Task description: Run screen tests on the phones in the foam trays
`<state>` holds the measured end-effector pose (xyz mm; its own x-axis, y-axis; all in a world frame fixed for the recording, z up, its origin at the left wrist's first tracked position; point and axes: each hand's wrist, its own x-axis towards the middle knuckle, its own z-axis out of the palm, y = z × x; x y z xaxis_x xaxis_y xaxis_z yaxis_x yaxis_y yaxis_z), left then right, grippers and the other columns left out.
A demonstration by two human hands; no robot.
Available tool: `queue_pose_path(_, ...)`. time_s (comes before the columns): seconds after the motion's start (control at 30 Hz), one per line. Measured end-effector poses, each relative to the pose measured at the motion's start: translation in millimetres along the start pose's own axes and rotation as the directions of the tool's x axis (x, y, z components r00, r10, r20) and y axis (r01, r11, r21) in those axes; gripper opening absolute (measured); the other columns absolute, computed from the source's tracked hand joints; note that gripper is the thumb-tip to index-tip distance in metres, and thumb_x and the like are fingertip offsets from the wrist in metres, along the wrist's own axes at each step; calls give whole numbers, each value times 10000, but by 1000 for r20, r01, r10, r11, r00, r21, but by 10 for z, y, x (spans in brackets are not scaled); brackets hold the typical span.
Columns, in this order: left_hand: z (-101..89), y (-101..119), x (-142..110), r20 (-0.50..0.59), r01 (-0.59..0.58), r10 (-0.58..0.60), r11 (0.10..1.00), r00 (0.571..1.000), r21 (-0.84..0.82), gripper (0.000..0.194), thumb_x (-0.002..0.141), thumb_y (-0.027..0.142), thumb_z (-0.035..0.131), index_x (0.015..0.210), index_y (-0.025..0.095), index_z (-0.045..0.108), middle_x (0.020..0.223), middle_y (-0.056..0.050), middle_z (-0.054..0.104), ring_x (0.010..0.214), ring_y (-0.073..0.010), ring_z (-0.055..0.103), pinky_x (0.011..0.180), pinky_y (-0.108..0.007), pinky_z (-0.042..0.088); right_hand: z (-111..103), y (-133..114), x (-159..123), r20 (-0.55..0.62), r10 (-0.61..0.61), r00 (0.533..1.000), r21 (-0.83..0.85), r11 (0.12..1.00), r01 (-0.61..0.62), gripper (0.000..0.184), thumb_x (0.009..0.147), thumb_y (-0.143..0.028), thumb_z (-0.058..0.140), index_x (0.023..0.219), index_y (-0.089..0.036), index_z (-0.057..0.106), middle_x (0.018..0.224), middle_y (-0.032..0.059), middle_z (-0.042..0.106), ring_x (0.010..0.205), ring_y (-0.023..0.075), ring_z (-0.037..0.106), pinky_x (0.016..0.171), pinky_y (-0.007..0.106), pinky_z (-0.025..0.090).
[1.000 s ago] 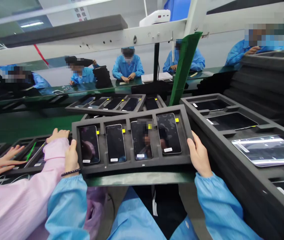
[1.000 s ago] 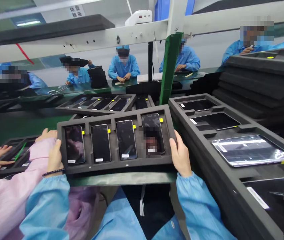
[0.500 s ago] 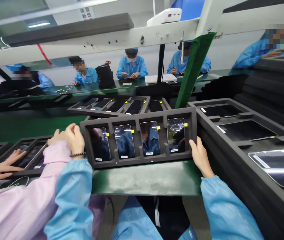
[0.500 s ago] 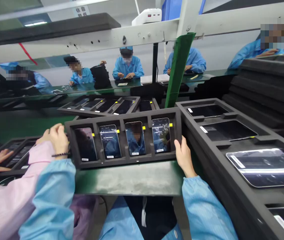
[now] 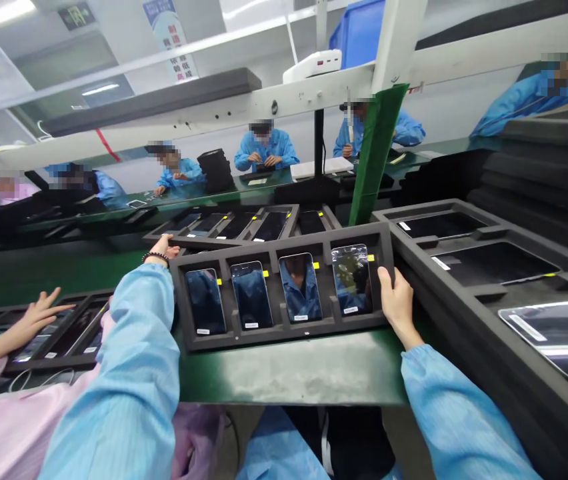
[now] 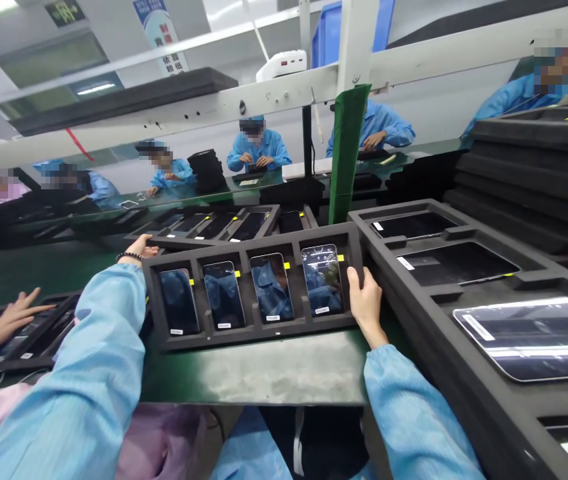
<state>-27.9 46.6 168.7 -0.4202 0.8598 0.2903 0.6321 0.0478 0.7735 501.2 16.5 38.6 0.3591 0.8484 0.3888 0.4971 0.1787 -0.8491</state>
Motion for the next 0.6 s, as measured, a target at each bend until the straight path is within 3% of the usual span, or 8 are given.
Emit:
queue_pose_path(0.1,-12,-168,-52,-28,258,-263,959,964,-115,421,934,424,607,1257,154,583,1236,-101,615,1072,-215,628,910,-427,571,4,26,9,3,0,1000,-14,1000,0,587,849,-753,369,818,-213,599,854,128,720,853,325,664,763,389,457)
queue_pose_path(0.23,5,-416,-203,-54,417,-441,876,896,-242,431,936,436,600,1264,157,580,1246,-102,610,1081,-220,624,916,-433,568,12,32,14,17,10,1000,-31,999,-9,599,858,-751,358,846,-210,614,839,118,719,824,314,666,743,377,456)
queue_pose_path(0.37,82,-565,-363,-110,414,-469,850,876,-327,450,937,444,594,1285,161,565,1262,-107,599,1087,-222,619,917,-436,566,13,25,11,27,22,999,-40,999,-21,627,861,-767,349,858,-205,626,817,115,719,788,303,665,724,370,457)
queue_pose_path(0.6,145,-605,-443,-200,404,-494,839,846,-364,456,947,485,562,1263,156,566,1198,-98,615,1007,-194,630,856,-392,574,27,83,30,63,20,998,-55,998,-17,642,874,-777,348,861,-205,638,838,120,730,801,302,674,727,372,473)
